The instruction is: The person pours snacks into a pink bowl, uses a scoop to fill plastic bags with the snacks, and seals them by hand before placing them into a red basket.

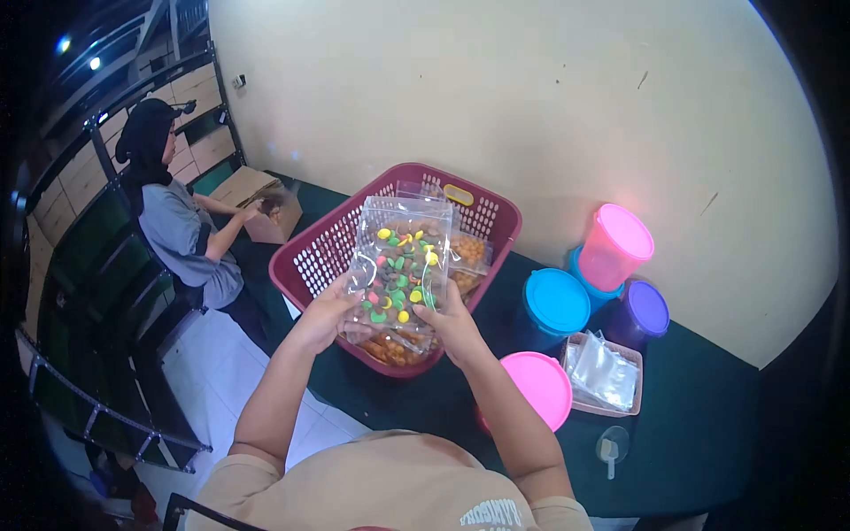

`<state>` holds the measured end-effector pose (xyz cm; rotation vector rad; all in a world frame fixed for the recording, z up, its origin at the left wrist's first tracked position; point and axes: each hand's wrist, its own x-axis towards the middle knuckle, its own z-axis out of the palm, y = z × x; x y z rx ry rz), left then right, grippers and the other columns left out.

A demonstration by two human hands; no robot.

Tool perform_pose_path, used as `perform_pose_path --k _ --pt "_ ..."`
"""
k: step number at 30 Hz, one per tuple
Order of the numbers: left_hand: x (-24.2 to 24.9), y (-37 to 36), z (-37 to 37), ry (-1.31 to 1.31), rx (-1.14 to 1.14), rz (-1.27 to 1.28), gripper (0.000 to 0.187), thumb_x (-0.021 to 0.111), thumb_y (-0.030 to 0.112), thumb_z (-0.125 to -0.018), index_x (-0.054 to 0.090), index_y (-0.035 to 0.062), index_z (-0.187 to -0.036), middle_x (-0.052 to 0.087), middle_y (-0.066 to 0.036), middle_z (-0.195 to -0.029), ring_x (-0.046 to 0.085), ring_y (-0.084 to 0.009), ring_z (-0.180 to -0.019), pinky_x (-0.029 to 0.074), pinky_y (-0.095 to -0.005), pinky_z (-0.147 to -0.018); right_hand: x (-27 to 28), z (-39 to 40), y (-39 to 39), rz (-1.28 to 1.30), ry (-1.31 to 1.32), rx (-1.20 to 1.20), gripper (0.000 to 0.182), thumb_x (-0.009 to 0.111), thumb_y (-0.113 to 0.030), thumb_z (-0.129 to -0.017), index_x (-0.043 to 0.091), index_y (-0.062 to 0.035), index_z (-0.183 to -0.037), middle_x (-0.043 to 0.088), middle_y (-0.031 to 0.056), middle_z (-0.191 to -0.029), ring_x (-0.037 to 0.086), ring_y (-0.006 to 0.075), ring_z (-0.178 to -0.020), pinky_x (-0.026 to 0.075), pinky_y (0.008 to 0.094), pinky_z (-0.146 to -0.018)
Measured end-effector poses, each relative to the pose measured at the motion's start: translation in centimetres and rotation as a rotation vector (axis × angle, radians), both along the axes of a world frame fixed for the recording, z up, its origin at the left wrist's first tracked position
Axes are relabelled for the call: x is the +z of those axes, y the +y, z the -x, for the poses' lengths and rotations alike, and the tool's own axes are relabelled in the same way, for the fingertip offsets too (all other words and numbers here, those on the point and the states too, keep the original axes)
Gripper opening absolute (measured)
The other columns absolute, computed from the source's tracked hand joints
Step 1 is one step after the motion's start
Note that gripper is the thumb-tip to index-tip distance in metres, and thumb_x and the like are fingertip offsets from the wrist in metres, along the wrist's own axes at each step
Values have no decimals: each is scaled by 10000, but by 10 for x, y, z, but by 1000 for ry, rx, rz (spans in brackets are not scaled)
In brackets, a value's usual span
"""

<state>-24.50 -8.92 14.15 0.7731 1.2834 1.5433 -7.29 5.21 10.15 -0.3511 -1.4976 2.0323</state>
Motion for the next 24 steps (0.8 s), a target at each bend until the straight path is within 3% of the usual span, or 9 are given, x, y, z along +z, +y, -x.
perform_pose_path --k 3,6,10,17,19,20,22,23,24 --pt "-36 20 41 52 55 64 447 467 96 -952 348 115 -1382 579 -91 -1143 615 -211 -1000 574 -376 -774 -9 34 3 4 -152 -135 639 616 16 -858 259 -26 -1387 478 165 -1266 554 237 -1102 570 328 -790" --pt "-49 32 55 107 18 107 464 504 85 -934 353 115 -1372 575 -70 -1051 595 -170 -899 564 -391 -794 -47 55 20 -256 -222 -237 655 620 29 -847 247 0 -1384 479 171 -1268 558 232 -1096 584 336 -804" --pt "-55 41 53 109 -11 86 475 513 80 -931 347 109 -1375 573 -57 -1010 589 -150 -863 568 -371 -770 -43 47 15 -92 -204 -253 602 576 -2 -892 245 -56 -1392 453 163 -1305 554 252 -1103 613 365 -722" --pt "-54 38 58 18 -70 66 467 511 80 -932 353 108 -1371 602 -46 -1011 594 -109 -833 566 -324 -685 -43 44 14 -83 -272 -317 590 601 -71 -897 274 -11 -1385 461 159 -1317 491 199 -1177 442 327 -957" --pt "-46 35 58 65 -122 158 581 519 111 -926 264 99 -1448 529 -126 -1265 567 -197 -1077 503 -358 -886 -36 43 11 -71 -280 -312 613 600 -114 -904 261 -7 -1404 416 174 -1368 433 224 -1244 383 346 -1018" --pt "-49 36 57 64 -129 165 581 519 111 -926 264 99 -1448 529 -126 -1265 567 -197 -1077 503 -358 -886 -36 43 10 -64 -286 -303 640 599 -157 -911 249 -4 -1424 371 189 -1419 375 250 -1311 324 364 -1078" --pt "-45 39 50 64 41 -29 718 524 150 -914 125 66 -1505 255 -182 -1510 332 -266 -1357 284 -357 -1096 -46 48 14 -248 -391 -451 695 609 -210 -903 224 5 -1440 305 216 -1459 305 277 -1360 280 371 -1101" --pt "-40 36 49 6 22 -30 804 527 183 -905 16 25 -1506 11 -173 -1574 83 -254 -1448 88 -321 -1146 -50 49 15 -444 -491 -593 754 620 -263 -895 199 14 -1457 240 242 -1500 236 303 -1408 236 378 -1124" --pt "-40 35 49 5 18 -25 804 527 183 -905 16 25 -1506 11 -173 -1574 83 -254 -1448 88 -321 -1146 -49 49 15 -438 -494 -595 754 620 -263 -895 199 14 -1457 240 242 -1500 236 303 -1408 236 378 -1124"
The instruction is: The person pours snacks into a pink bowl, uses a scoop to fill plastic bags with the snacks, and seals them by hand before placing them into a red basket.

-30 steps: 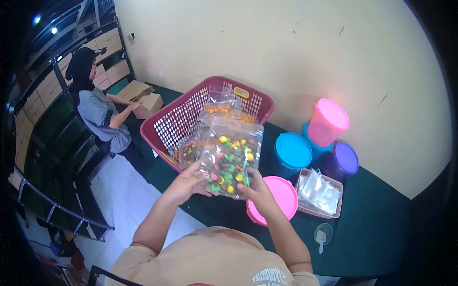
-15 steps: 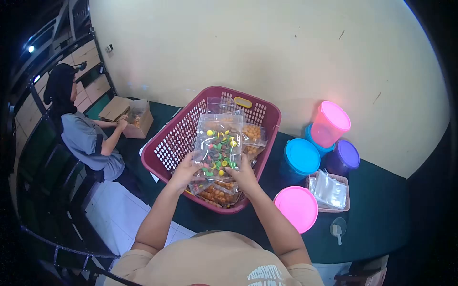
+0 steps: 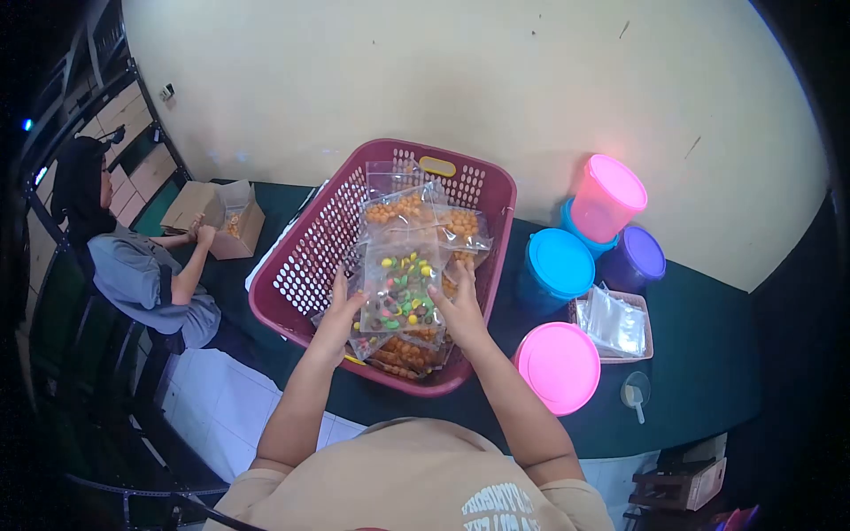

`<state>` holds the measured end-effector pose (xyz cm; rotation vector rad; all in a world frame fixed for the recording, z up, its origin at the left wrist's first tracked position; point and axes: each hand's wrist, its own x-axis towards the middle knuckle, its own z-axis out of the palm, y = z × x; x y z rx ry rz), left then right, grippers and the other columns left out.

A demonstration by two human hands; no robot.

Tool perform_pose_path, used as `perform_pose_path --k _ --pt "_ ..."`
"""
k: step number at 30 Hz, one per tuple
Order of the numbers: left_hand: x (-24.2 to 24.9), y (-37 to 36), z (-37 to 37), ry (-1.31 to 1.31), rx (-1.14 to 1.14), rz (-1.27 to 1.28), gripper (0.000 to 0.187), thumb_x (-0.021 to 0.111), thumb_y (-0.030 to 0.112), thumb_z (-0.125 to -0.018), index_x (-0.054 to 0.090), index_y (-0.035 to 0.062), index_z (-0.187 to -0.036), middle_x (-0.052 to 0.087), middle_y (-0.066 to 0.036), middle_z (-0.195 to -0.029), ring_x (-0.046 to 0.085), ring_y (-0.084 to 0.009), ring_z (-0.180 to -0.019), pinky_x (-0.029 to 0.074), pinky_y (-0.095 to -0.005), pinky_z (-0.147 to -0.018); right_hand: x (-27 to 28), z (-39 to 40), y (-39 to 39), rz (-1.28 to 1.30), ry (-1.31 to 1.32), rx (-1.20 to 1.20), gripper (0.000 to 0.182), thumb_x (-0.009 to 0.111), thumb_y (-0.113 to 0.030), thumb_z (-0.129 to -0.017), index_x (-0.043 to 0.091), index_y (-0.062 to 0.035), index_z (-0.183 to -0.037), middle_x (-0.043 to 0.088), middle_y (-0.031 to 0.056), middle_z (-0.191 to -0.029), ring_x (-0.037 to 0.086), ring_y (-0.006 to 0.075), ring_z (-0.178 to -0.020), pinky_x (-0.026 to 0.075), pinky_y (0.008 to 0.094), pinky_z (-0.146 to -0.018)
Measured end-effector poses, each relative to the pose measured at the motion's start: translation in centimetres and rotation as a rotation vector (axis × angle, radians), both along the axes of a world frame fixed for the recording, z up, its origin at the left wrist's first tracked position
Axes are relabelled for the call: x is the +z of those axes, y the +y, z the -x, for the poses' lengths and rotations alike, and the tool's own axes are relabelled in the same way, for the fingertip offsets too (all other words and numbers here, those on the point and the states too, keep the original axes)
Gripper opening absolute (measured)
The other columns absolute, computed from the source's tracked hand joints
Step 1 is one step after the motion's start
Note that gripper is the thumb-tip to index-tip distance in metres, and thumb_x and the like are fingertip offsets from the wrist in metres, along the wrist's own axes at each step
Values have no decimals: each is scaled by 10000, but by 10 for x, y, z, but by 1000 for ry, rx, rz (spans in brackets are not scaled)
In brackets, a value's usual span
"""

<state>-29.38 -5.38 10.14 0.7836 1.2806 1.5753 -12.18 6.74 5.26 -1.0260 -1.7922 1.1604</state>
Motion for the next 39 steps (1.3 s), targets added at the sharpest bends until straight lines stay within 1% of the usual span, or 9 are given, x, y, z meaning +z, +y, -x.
perform_pose_path --k 2,7,13,15,18,24,29,31,39 --pt "0 0 0 24 24 47 785 524 185 -904 46 4 -1500 71 -182 -1568 141 -245 -1436 135 -331 -1141 4 -2 0 153 181 72 816 622 -322 -888 163 7 -1475 104 233 -1549 100 309 -1448 149 380 -1155" --pt "-20 4 11 118 20 62 750 515 177 -909 85 11 -1501 145 -170 -1553 195 -243 -1416 160 -311 -1131 2 -4 3 178 242 87 752 624 -262 -888 210 -5 -1460 171 202 -1539 161 312 -1433 177 391 -1147" --pt "-24 3 13 162 65 61 706 542 243 -901 200 62 -1491 305 -120 -1469 414 -235 -1247 296 -380 -1048 13 -15 -12 192 689 172 470 526 -38 -883 373 -24 -1327 446 146 -1353 408 242 -1301 304 372 -1086" --pt "-28 4 11 173 78 20 646 531 198 -919 246 16 -1470 392 -146 -1405 487 -221 -1169 360 -317 -1009 8 -30 -27 -24 469 218 415 524 -54 -883 440 -40 -1289 507 139 -1310 488 235 -1238 343 377 -1070" --pt "-11 -1 2 176 105 38 619 518 236 -941 263 24 -1463 395 -136 -1434 493 -217 -1198 361 -332 -1006 6 -66 -53 -589 -292 398 405 594 -195 -879 513 -138 -1272 529 74 -1302 428 300 -1294 184 603 -1108" --pt "-13 -3 0 329 113 -28 530 489 231 -962 344 20 -1426 483 -148 -1367 572 -238 -1129 393 -348 -985 -18 -159 -71 -680 -354 509 518 670 -231 -833 498 -161 -1316 399 62 -1437 333 255 -1367 180 678 -1064" --pt "-22 -12 -29 506 446 -242 406 459 150 -959 445 -17 -1329 600 -133 -1129 585 -194 -966 414 -315 -937 -55 -300 -15 -521 -313 -340 472 675 -123 -790 523 -48 -1231 489 157 -1330 457 354 -1225 346 429 -1045" --pt "-24 -17 -85 558 882 -281 293 435 127 -962 517 -25 -1199 585 -87 -927 539 -161 -854 420 -292 -872 -102 -379 49 -336 -426 -494 484 654 -117 -793 501 -8 -1239 480 190 -1330 464 375 -1196 360 455 -1026" --pt "-44 -2 -268 791 86 -465 140 450 16 -918 578 2 -973 592 -76 -758 530 -176 -783 418 -320 -796 -185 -431 130 -438 -899 -271 490 710 -117 -738 562 -71 -1203 567 129 -1253 515 288 -1179 375 466 -1017"
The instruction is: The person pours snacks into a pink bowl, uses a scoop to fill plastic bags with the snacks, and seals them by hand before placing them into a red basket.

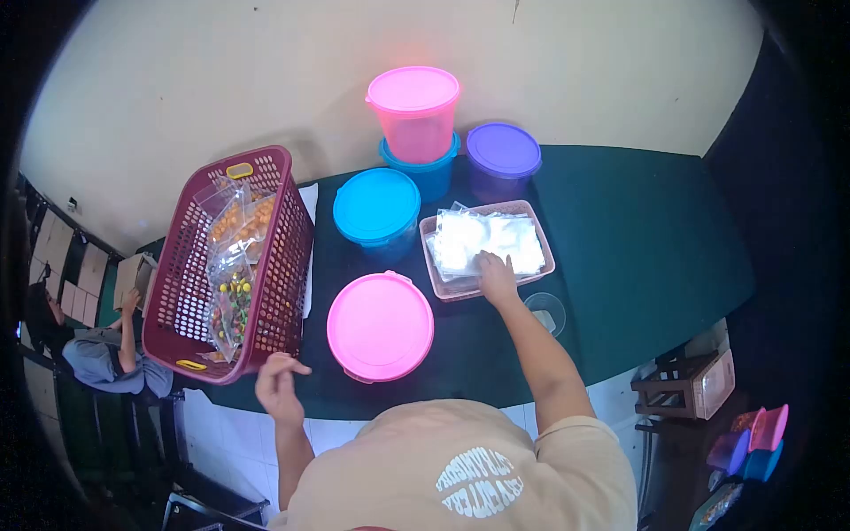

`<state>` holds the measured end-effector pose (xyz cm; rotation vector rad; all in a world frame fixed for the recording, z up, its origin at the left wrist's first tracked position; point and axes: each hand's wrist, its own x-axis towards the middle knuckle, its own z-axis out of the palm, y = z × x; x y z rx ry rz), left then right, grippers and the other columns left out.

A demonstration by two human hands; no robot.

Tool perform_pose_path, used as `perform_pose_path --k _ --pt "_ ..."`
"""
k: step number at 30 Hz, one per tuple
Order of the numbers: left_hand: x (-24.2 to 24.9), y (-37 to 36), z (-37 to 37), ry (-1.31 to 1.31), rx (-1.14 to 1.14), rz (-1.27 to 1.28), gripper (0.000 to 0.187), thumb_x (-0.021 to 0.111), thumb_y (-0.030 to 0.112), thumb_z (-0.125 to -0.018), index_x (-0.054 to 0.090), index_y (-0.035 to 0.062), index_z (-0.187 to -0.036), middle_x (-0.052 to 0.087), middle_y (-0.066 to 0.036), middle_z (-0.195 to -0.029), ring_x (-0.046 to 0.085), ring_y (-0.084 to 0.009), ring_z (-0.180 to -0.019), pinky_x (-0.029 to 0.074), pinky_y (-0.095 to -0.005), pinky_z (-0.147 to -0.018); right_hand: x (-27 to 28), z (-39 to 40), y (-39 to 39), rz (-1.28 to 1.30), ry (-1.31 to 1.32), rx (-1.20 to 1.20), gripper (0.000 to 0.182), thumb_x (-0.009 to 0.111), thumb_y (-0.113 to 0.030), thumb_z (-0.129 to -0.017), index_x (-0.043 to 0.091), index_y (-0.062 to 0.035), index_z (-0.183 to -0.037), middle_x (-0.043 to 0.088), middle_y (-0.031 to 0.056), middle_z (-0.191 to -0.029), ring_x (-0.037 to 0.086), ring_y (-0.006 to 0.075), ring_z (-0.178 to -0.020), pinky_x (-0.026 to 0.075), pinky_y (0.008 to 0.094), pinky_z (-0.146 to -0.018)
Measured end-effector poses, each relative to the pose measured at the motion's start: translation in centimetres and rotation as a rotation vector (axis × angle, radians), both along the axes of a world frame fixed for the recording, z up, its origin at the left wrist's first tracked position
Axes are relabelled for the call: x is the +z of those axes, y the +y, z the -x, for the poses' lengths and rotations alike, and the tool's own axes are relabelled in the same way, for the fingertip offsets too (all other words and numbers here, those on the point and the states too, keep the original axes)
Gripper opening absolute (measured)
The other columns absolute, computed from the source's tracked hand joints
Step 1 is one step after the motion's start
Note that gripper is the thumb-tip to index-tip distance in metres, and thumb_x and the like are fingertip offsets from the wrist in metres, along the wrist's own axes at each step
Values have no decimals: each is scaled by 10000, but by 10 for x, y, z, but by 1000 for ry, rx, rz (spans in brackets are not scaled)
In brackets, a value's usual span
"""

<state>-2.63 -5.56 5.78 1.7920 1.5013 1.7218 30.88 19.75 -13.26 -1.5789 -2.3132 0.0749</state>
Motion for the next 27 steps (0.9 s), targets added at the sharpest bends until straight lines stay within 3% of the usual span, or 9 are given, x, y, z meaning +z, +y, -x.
perform_pose_path --k 3,6,10,12,17,18,22,25,27 --pt "-2 -2 -16 60 -107 45 148 467 48 -925 601 -1 -962 614 -84 -781 556 -177 -754 426 -321 -792 -2 -9 13 157 27 37 360 710 -116 -731 642 -66 -1080 661 132 -1031 606 305 -979 447 457 -899" --pt "-6 -14 -26 -271 -28 111 150 483 13 -911 620 0 -973 671 -132 -870 588 -173 -763 459 -290 -729 -4 -17 13 167 149 42 202 697 -130 -745 686 -78 -940 669 116 -848 620 301 -847 482 423 -835" --pt "-18 -19 -25 -299 39 191 170 471 28 -934 607 -7 -1030 659 -146 -894 613 -185 -783 481 -284 -743 15 -23 5 134 198 -39 108 673 -110 -774 696 -82 -875 670 127 -867 628 296 -845 498 387 -786" --pt "-17 -13 -32 -332 -30 381 310 509 166 -957 518 -15 -1208 647 -171 -1003 628 -213 -867 489 -302 -808 48 -14 -11 -98 664 -109 112 639 -70 -802 685 -83 -903 676 122 -890 628 296 -881 484 420 -822" --pt "-18 15 -71 -876 -496 639 778 515 484 -923 146 111 -1498 322 -183 -1485 464 -317 -1268 395 -421 -1014 144 28 -93 -320 509 480 249 640 -14 -709 665 -125 -931 674 31 -1044 608 234 -1053 370 502 -1024" --pt "-34 21 -72 -1011 -630 637 752 503 440 -940 100 168 -1514 249 -164 -1528 397 -349 -1323 350 -455 -1049 142 40 -109 -391 471 582 208 677 -22 -723 659 -130 -900 679 32 -1027 613 221 -1065 358 510 -1038" --pt "-24 44 -90 -1202 -486 612 583 457 265 -971 208 125 -1480 301 -192 -1496 420 -380 -1301 387 -476 -1026 137 62 -143 -315 425 836 214 698 -111 -760 672 -131 -972 668 17 -1059 587 212 -1115 313 518 -1073" --pt "-21 41 -80 -1049 -383 610 500 425 211 -975 286 66 -1432 381 -232 -1434 502 -400 -1221 428 -482 -990 141 57 -150 -126 439 791 314 710 -152 -775 641 -123 -1080 618 65 -1172 534 257 -1183 274 531 -1088" --pt "-17 33 -71 -1078 -323 578 458 424 179 -968 331 28 -1390 454 -256 -1360 566 -411 -1136 460 -467 -958 144 40 -148 -93 576 405 423 726 -183 -774 589 -98 -1165 545 131 -1279 468 303 -1247 249 494 -1105"
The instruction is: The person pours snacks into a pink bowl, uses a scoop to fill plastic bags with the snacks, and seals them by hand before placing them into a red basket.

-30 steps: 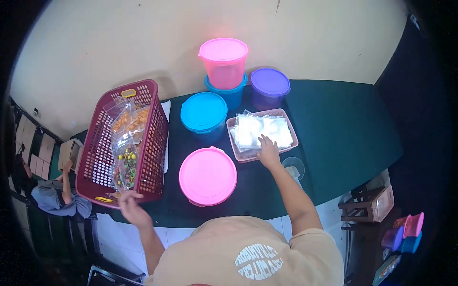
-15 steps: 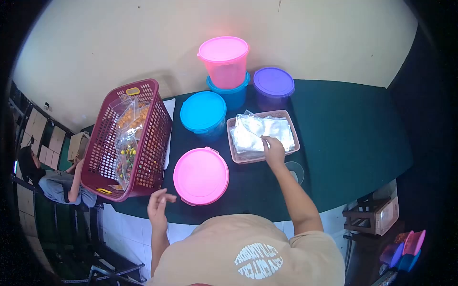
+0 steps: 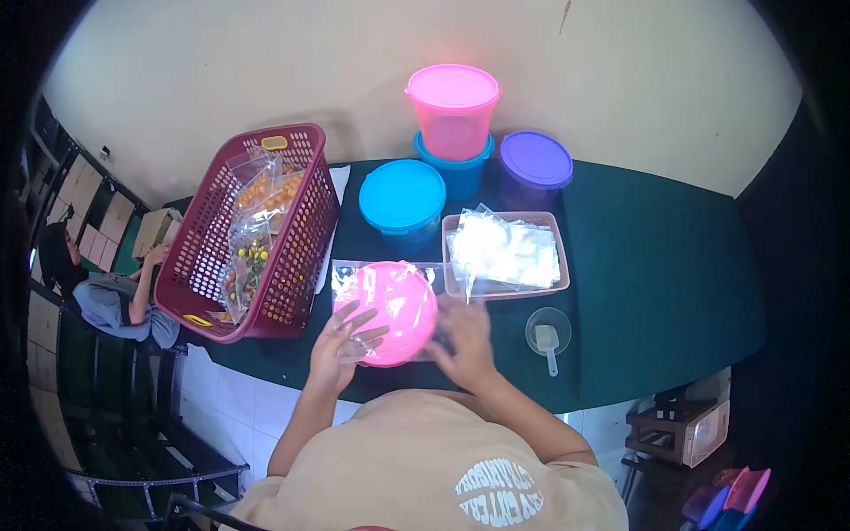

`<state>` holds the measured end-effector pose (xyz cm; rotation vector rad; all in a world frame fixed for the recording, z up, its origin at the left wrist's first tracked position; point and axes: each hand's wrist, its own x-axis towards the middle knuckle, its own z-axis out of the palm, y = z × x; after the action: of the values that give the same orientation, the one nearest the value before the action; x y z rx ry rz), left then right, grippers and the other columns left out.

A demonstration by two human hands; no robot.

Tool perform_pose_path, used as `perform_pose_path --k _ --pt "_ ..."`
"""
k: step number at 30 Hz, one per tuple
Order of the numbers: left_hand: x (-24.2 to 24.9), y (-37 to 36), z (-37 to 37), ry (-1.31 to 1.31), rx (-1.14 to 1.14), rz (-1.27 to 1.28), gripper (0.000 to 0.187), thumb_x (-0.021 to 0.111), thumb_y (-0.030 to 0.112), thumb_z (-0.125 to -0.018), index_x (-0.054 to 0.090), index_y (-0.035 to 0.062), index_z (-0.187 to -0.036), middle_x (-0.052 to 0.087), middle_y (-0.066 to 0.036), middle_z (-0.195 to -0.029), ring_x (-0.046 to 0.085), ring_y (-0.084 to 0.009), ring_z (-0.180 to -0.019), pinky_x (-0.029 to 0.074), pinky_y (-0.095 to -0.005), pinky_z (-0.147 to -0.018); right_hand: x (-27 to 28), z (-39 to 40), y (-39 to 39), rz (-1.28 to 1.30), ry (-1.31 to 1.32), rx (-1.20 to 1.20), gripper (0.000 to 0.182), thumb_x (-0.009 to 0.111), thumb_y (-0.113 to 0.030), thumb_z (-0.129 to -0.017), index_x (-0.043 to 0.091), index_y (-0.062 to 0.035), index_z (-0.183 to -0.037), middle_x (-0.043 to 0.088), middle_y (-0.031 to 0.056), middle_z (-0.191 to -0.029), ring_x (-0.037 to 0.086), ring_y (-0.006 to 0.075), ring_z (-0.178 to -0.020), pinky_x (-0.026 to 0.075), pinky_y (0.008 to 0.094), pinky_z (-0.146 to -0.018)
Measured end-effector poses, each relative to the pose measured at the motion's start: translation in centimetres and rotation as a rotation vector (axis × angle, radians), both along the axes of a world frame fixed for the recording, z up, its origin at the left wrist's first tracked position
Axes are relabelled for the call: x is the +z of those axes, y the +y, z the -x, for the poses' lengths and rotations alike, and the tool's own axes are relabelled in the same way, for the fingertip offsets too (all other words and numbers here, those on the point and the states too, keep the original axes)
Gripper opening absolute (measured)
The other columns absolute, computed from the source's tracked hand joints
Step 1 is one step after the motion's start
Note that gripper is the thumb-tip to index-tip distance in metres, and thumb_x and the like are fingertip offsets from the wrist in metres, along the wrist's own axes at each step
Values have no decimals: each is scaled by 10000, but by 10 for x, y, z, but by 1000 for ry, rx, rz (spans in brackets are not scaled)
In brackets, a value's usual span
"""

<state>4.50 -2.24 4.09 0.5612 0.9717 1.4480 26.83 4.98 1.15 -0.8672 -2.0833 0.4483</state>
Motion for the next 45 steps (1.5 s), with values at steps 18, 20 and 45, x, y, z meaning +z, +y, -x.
perform_pose_path --k 18,20,45 --pt "-7 -39 20 -194 44 -124 438 483 144 -928 392 35 -1343 579 -186 -1194 633 -374 -997 517 -519 -861 -38 -15 17 1547 662 345 306 566 -212 -940 519 -43 -1190 584 68 -1094 583 151 -927 487 305 -817" --pt "-4 -40 20 -143 52 -96 437 480 150 -932 391 32 -1343 568 -194 -1213 630 -371 -1011 510 -512 -877 -37 -17 15 1625 701 431 239 568 -201 -939 564 -40 -1116 617 54 -998 596 147 -865 494 296 -793" --pt "22 -45 -42 559 -40 -55 212 557 224 -961 503 33 -1039 583 -40 -887 558 -85 -798 484 -228 -607 24 32 -29 928 365 767 222 653 -192 -877 491 -54 -815 493 12 -778 483 95 -726 426 269 -662"
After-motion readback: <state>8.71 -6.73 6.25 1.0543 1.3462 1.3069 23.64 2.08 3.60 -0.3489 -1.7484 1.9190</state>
